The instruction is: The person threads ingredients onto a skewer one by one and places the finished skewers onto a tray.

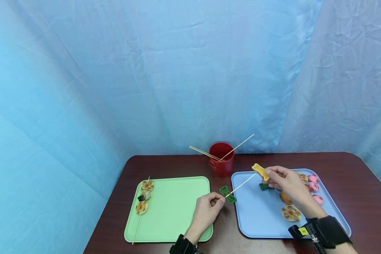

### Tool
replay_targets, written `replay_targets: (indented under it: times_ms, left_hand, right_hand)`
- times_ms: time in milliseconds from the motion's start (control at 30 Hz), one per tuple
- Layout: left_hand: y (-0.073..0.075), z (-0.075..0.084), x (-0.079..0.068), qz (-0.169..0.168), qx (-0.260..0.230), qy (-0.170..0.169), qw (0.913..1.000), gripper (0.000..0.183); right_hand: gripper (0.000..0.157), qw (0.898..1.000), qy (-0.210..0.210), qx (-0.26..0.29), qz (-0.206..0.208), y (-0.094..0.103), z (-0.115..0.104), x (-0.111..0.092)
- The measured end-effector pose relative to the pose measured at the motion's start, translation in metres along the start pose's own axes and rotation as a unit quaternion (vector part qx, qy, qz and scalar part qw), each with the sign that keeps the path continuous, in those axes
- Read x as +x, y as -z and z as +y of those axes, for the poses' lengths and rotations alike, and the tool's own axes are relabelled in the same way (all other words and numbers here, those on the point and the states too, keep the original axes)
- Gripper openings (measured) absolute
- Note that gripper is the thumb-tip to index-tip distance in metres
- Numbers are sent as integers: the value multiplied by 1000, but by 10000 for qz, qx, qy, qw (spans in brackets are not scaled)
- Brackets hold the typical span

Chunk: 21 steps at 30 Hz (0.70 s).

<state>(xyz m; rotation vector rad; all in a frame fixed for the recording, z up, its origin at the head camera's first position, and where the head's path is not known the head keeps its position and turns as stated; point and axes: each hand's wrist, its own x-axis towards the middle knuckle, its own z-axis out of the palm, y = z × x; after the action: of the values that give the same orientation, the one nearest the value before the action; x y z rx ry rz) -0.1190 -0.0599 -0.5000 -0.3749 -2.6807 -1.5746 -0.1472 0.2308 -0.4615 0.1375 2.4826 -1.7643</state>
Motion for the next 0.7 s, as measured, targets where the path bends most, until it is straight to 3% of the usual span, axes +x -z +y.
replay_targets:
  times_ms: [333, 700]
  left_hand:
    - [-3, 1, 0, 34, 50, -10, 10000, 13]
    - [-5, 3, 1, 112, 107, 88, 9998, 11]
  right_hand:
    - [68, 9991, 79, 378, -185, -4, -4, -4]
    - [65, 9985, 234, 441, -221, -9, -2, -4]
